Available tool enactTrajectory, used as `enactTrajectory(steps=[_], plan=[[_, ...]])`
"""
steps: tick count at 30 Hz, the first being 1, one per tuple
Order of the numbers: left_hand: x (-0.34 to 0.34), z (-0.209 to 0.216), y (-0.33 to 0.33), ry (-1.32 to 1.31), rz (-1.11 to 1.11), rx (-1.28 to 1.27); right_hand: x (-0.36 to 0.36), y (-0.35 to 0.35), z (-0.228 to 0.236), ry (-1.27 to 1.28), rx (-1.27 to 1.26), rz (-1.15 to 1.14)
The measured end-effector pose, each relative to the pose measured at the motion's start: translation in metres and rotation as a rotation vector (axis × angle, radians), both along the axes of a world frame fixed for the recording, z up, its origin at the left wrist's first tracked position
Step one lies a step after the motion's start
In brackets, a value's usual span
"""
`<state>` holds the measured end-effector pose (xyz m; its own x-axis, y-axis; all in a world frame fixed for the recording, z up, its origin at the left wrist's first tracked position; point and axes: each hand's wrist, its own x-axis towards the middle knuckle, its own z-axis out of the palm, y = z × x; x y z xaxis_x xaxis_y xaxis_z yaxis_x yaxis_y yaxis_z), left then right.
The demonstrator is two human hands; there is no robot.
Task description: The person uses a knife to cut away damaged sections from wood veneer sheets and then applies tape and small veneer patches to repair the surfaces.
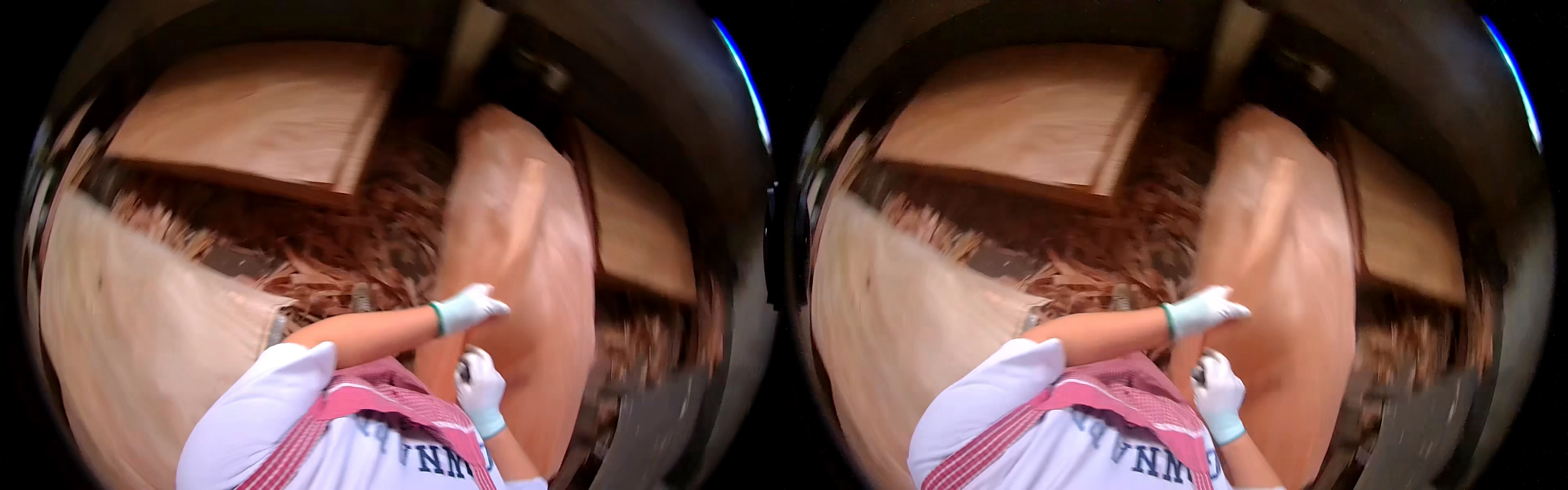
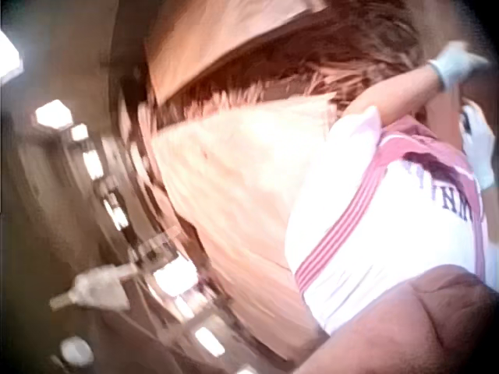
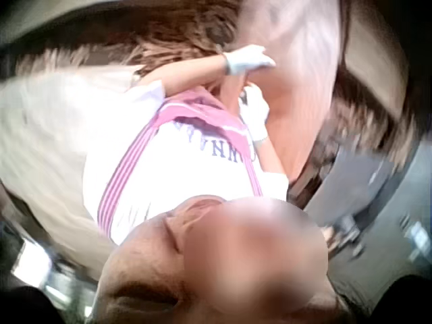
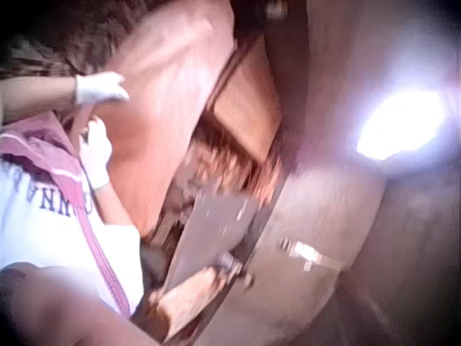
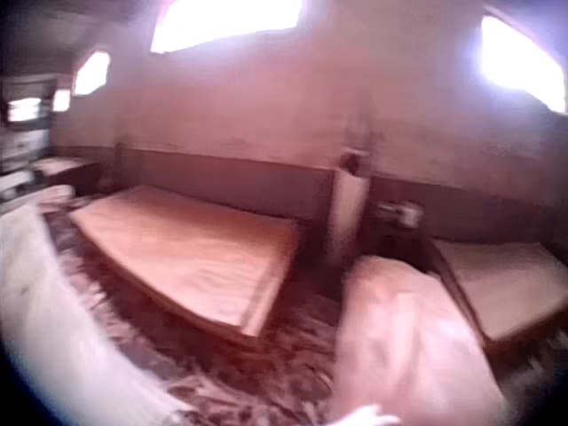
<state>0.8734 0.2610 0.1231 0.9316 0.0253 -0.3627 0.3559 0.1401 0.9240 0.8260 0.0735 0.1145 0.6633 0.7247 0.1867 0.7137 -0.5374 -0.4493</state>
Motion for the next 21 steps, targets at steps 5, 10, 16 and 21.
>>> enactTrajectory(steps=[5, 10, 16, 21], plan=[[0.001, -0.056, 0.129, -0.325, 0.53, -0.281, 0.053, 0.119, 0.007, 0.239, 0.101, 0.24], [-0.07, 0.023, 0.298, -0.512, 1.075, -0.207, 0.136, 0.258, 0.052, 0.277, 0.262, 0.248], [-0.218, 0.056, 0.406, -0.717, 1.865, 0.125, 0.234, 0.47, -0.011, 0.188, 0.268, 0.307], [-0.305, 0.016, 0.411, -0.553, 2.204, 0.353, 0.172, 0.617, -0.046, 1.499, -0.249, 0.532]])
